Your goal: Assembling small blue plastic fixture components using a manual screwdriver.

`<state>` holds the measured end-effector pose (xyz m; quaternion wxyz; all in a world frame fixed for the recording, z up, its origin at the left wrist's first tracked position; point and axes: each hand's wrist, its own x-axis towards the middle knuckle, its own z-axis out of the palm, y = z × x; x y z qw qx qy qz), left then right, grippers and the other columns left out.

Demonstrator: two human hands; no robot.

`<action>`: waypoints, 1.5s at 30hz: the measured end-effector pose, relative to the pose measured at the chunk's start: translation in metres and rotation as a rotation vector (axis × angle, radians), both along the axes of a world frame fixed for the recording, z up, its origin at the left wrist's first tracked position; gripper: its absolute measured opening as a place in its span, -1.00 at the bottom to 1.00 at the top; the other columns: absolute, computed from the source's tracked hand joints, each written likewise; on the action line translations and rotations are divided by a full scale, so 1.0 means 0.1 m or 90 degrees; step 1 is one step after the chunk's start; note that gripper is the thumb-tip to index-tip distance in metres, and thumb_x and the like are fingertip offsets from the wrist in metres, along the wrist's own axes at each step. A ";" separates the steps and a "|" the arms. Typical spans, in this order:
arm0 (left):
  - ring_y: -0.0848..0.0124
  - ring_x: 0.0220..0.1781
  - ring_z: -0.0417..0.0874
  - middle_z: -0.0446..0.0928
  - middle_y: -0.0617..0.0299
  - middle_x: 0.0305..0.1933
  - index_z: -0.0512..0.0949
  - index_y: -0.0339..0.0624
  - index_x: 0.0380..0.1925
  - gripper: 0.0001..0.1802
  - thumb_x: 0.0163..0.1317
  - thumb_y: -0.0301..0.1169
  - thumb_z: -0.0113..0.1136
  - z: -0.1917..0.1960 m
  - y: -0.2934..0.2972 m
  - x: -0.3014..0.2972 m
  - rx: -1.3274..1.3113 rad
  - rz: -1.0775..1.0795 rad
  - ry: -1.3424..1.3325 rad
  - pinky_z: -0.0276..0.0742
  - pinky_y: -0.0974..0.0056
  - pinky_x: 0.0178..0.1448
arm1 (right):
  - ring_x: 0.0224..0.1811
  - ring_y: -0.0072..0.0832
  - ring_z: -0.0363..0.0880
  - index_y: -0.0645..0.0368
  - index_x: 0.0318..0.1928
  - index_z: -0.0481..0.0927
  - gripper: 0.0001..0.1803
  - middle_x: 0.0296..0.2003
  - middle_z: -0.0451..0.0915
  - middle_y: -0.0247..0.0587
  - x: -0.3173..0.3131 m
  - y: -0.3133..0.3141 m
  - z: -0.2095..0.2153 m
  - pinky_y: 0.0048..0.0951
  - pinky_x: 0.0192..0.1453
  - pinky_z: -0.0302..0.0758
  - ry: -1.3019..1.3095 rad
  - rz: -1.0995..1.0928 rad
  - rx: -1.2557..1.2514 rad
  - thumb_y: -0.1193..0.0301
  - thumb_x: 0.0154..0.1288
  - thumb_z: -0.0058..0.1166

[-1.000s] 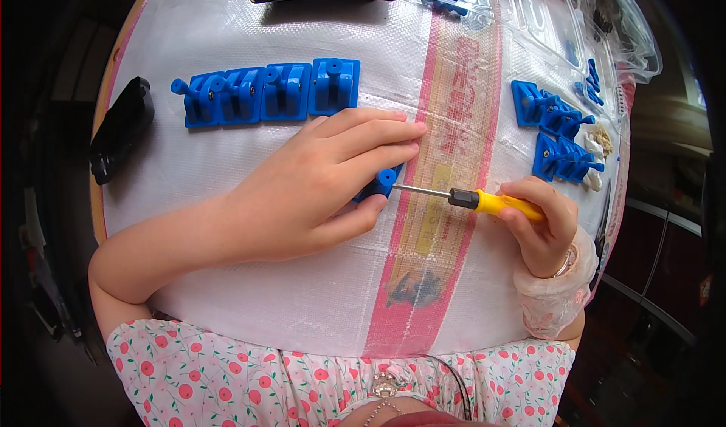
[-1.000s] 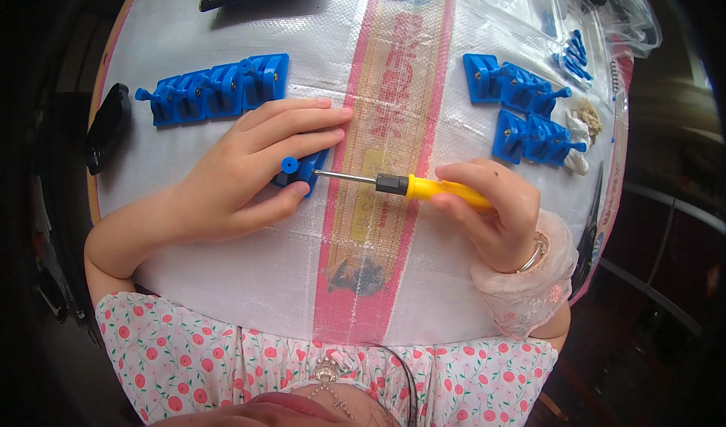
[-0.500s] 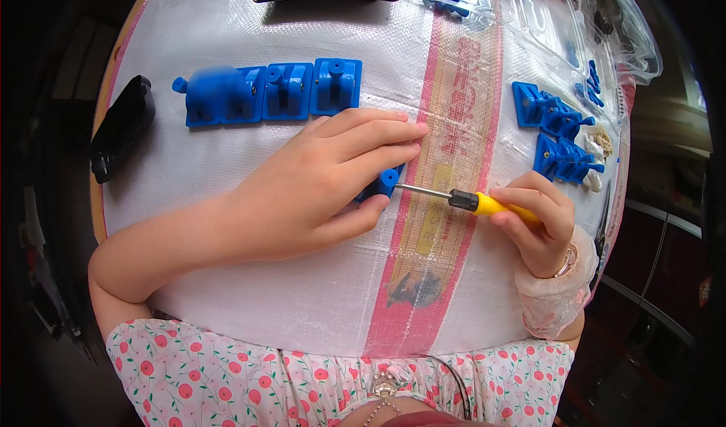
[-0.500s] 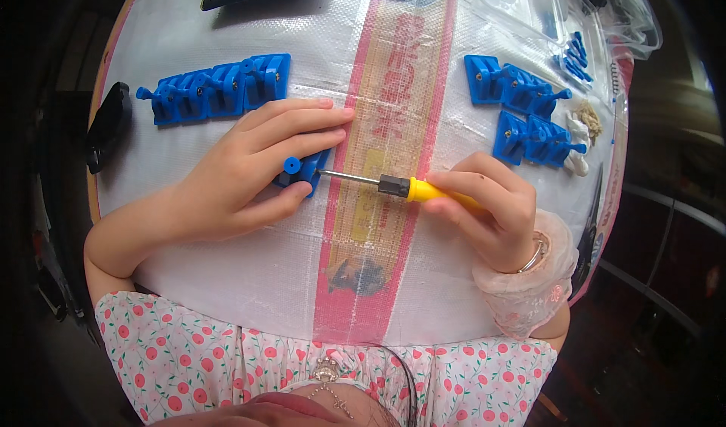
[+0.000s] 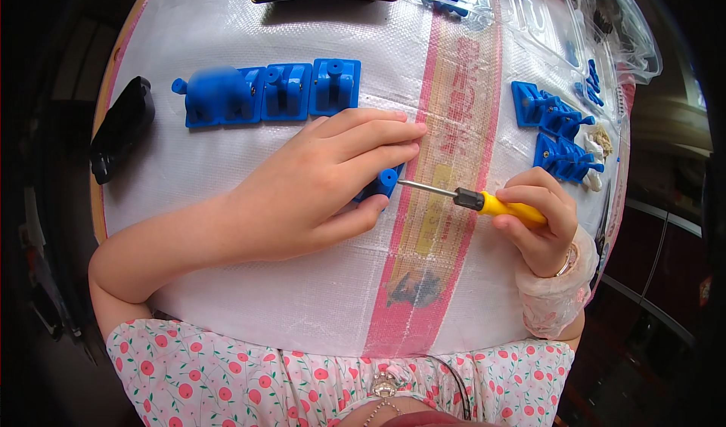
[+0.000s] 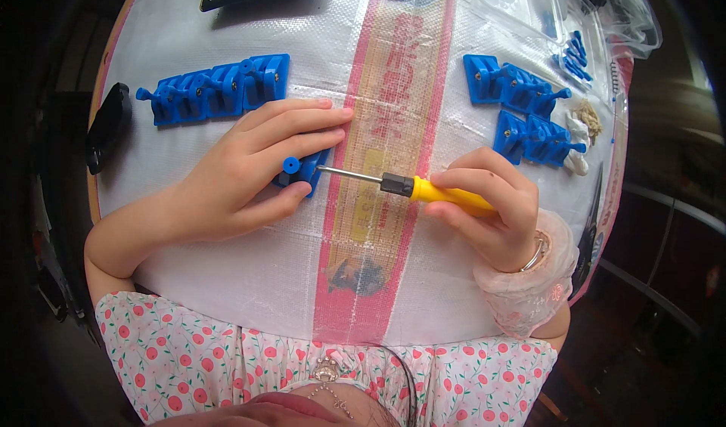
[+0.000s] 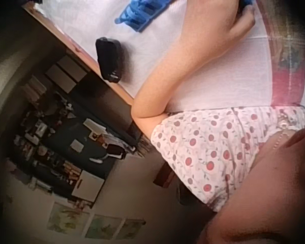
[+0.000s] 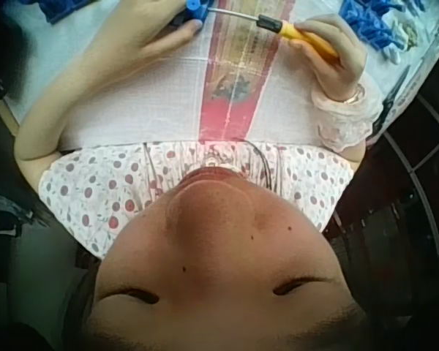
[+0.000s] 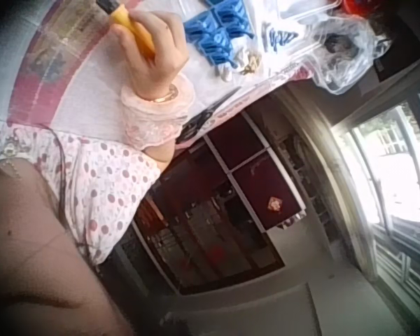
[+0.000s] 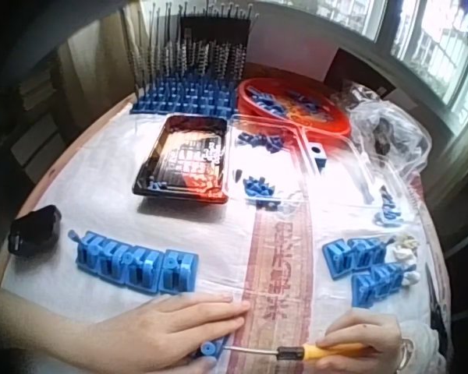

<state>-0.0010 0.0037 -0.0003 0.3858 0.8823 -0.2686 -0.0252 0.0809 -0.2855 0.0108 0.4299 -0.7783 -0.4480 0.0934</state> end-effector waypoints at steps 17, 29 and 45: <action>0.08 0.42 0.28 0.32 0.06 0.36 0.40 -0.25 0.19 -0.42 0.08 -0.56 0.19 -0.01 0.00 -0.01 0.005 0.005 0.000 0.22 0.05 0.45 | -0.42 -0.44 0.56 0.27 -0.17 0.66 -0.65 -0.38 0.59 -0.15 -0.01 -0.01 0.00 -0.54 -0.38 0.44 -0.016 0.015 -0.005 0.49 -0.02 0.44; 0.08 0.43 0.28 0.32 0.05 0.36 0.40 -0.26 0.19 -0.42 0.09 -0.56 0.18 0.00 0.00 -0.01 0.010 0.006 -0.001 0.21 0.05 0.45 | -0.41 -0.39 0.58 0.28 -0.14 0.63 -0.61 -0.38 0.57 -0.13 -0.05 0.02 -0.05 -0.50 -0.40 0.45 -0.031 0.016 -0.005 0.53 -0.05 0.44; 0.08 0.42 0.28 0.33 0.06 0.36 0.40 -0.25 0.18 -0.42 0.07 -0.56 0.18 -0.01 -0.01 -0.01 0.004 0.008 -0.001 0.21 0.05 0.45 | -0.49 -0.40 0.56 0.25 -0.21 0.59 -0.62 -0.44 0.56 -0.14 -0.10 0.03 -0.05 -0.50 -0.44 0.43 0.010 0.019 -0.016 0.56 -0.10 0.45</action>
